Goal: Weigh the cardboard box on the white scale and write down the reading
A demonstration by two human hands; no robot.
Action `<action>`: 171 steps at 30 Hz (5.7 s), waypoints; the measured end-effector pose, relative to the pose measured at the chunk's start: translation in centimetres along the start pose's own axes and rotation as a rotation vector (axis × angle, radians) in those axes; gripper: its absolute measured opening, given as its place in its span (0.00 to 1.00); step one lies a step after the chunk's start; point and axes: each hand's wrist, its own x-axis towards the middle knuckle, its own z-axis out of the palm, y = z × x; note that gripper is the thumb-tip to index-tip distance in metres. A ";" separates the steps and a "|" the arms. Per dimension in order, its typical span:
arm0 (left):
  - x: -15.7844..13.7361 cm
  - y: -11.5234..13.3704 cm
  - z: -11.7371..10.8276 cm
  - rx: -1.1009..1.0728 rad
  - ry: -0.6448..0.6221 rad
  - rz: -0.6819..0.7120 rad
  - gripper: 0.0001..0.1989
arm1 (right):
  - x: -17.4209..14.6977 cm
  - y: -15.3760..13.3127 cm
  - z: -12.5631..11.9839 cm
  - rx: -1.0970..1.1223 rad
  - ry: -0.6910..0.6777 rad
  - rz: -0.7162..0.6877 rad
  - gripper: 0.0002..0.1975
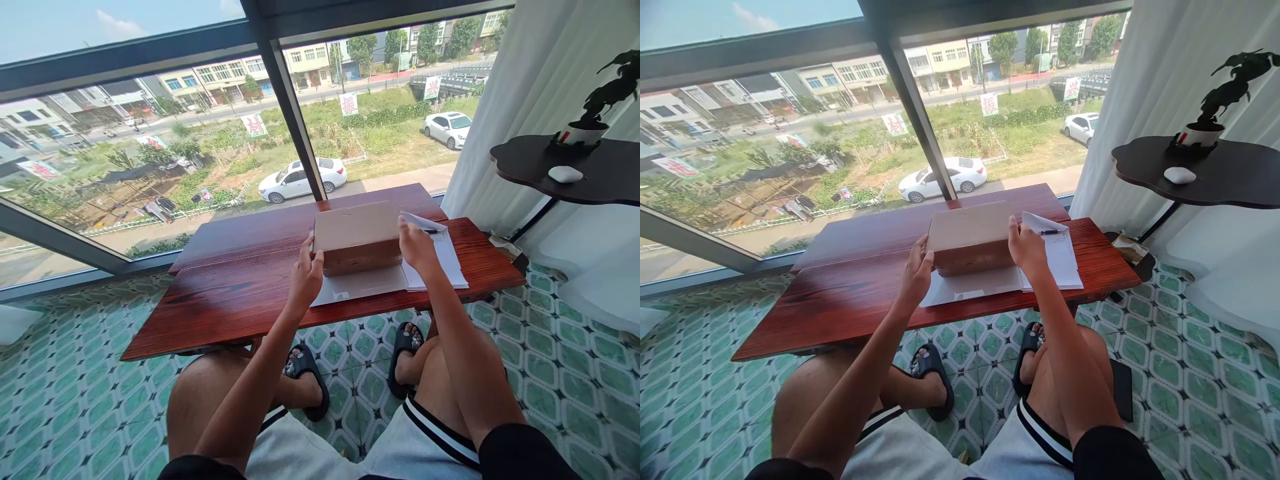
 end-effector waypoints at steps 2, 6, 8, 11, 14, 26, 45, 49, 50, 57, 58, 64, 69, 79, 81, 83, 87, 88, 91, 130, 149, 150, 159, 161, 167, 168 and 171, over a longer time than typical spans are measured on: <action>0.1 -0.1 -0.1 -0.057 -0.036 -0.024 0.29 | -0.1 -0.1 0.0 -0.021 0.010 -0.007 0.35; 0.2 -0.5 -0.6 -0.169 -0.130 0.005 0.30 | -0.5 -0.6 0.1 -0.121 0.182 0.015 0.34; 0.2 -0.6 -1.0 -0.194 -0.118 0.053 0.30 | -0.8 -1.1 0.3 -0.103 0.369 -0.087 0.30; -0.1 -0.5 -2.1 -0.221 -0.040 0.161 0.29 | -1.3 -2.3 1.1 0.047 0.569 -0.466 0.24; -0.5 -0.1 -3.4 -0.265 0.002 0.299 0.27 | -2.7 -4.3 2.6 0.212 0.571 -0.763 0.17; -3.4 0.1 -6.7 -0.413 -0.150 0.705 0.33 | -9.0 -10.6 6.7 0.634 -0.228 -0.962 0.26; -6.8 -3.6 -0.6 -0.491 -0.027 0.017 0.28 | -16.4 -8.8 17.5 0.187 0.033 -0.392 0.13; -7.9 1.7 7.5 -0.465 0.347 -0.684 0.27 | -19.9 -7.3 19.6 0.233 0.204 -0.168 0.17; -8.2 2.3 8.5 -0.457 0.378 -0.762 0.27 | -20.4 -7.1 19.5 0.263 0.212 -0.129 0.18; -10.5 0.3 9.0 -0.533 0.195 -0.795 0.26 | -22.8 -6.1 18.7 0.377 0.205 0.226 0.15; -10.6 0.4 9.3 -0.536 0.195 -0.836 0.25 | -23.3 -6.3 19.3 0.343 0.283 0.307 0.16; -12.5 -3.1 6.8 -0.603 -0.006 -1.003 0.28 | -22.5 -10.7 25.0 0.008 0.889 0.548 0.23; -15.6 -8.7 0.3 -0.652 -0.166 -0.961 0.31 | -18.5 -13.4 28.0 0.043 1.238 0.561 0.29; -15.0 -5.9 2.1 -0.556 0.128 -1.090 0.30 | -19.5 -12.0 29.1 0.132 1.117 0.381 0.47; -15.0 -6.2 1.3 -0.589 0.097 -1.048 0.30 | -19.9 -12.0 28.9 0.142 1.053 0.332 0.50; -15.3 -6.6 0.3 -0.626 0.052 -1.015 0.29 | -19.2 -12.4 29.1 0.095 1.153 0.359 0.51; -16.7 -6.8 -0.8 -0.545 0.029 -1.082 0.29 | -16.9 -13.1 30.0 0.016 1.461 0.490 0.43; -17.0 -6.8 -0.8 -0.496 0.027 -1.104 0.29 | -16.7 -13.1 30.2 0.020 1.473 0.485 0.42; -17.2 -6.9 -0.5 -0.401 0.012 -1.105 0.29 | -17.0 -12.7 30.5 0.125 1.340 0.387 0.44; -0.9 1.6 9.3 0.549 1.765 -1.463 0.25 | -13.4 -13.8 27.6 -0.676 1.684 0.452 0.17; -0.5 0.7 9.3 0.728 1.840 -1.421 0.24 | -13.6 -13.6 27.8 -0.729 1.651 0.464 0.20; -0.6 0.7 9.3 0.722 1.828 -1.415 0.24 | -13.6 -13.7 27.8 -0.743 1.641 0.466 0.20; -0.9 0.9 9.4 0.649 1.793 -1.445 0.26 | -14.0 -13.2 28.0 -0.743 1.534 0.423 0.26; -0.8 1.1 9.3 0.621 1.789 -1.443 0.28 | -13.9 -12.9 28.1 -0.745 1.626 0.425 0.22; -0.6 2.0 8.9 0.553 1.756 -1.513 0.27 | -13.6 -13.0 28.5 -0.679 1.683 0.508 0.17; -0.6 2.1 8.9 0.537 1.750 -1.524 0.27 | -13.5 -13.1 28.5 -0.684 1.689 0.504 0.16; -0.6 2.3 8.8 0.520 1.732 -1.531 0.27 | -13.5 -13.3 28.4 -0.684 1.691 0.524 0.14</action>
